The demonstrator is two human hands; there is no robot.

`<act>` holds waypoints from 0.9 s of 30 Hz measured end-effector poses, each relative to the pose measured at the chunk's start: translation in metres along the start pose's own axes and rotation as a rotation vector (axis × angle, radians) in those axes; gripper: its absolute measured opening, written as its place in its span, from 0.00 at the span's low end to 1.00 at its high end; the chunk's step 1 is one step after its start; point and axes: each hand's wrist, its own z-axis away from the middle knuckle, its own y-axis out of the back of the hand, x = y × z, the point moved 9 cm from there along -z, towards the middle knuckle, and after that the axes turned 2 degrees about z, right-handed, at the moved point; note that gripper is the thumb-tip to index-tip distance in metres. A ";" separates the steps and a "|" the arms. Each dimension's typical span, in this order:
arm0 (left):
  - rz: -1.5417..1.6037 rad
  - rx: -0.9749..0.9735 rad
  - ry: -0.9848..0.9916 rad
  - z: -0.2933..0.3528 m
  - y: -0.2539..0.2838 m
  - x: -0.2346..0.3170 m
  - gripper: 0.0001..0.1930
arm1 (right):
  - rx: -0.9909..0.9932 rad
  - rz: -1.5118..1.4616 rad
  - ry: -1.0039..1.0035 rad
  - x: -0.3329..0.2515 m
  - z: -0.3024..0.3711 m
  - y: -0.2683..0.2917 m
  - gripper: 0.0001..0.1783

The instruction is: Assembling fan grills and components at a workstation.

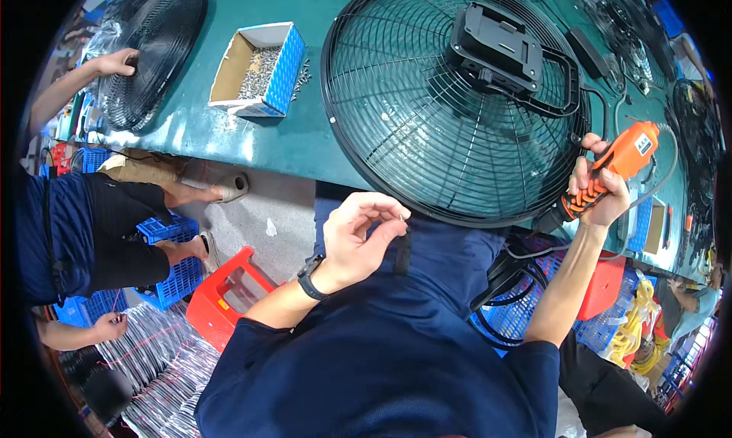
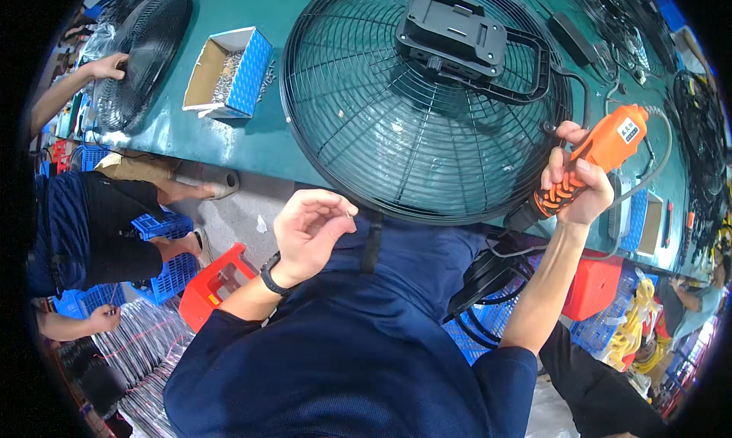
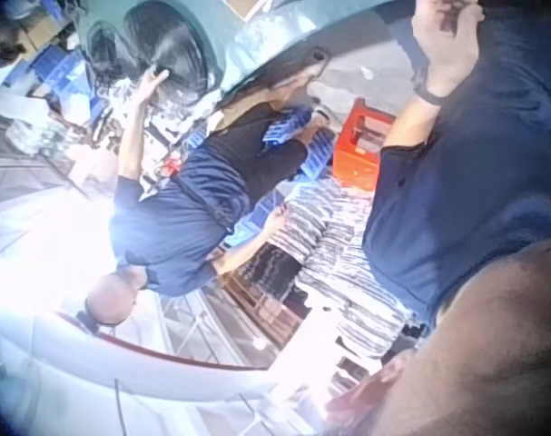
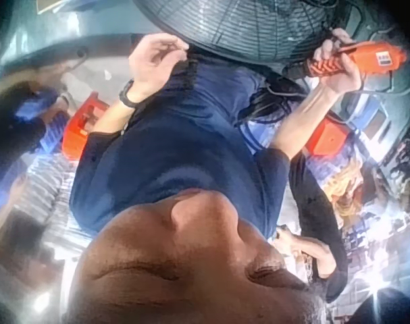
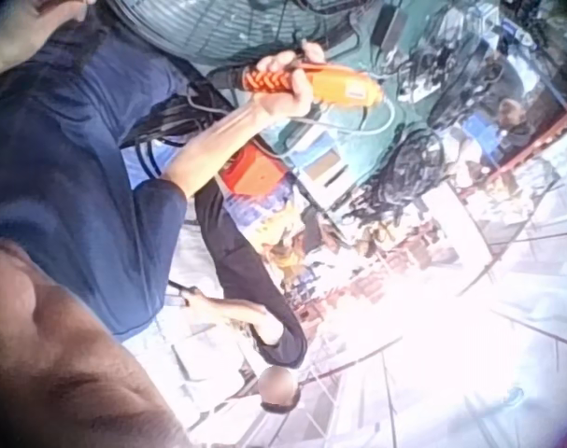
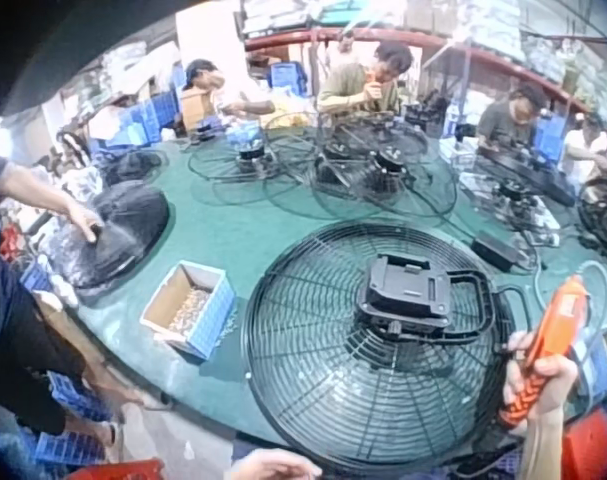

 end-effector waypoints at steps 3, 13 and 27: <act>0.016 0.018 -0.026 -0.001 0.000 0.006 0.13 | -0.016 -0.013 0.005 0.000 0.000 -0.001 0.24; -0.022 0.002 0.030 0.004 -0.022 0.002 0.05 | -0.049 -0.006 -0.013 0.002 0.000 -0.004 0.24; -0.813 0.072 -0.566 -0.002 -0.037 0.032 0.07 | -0.020 -0.029 0.019 0.002 0.000 0.000 0.24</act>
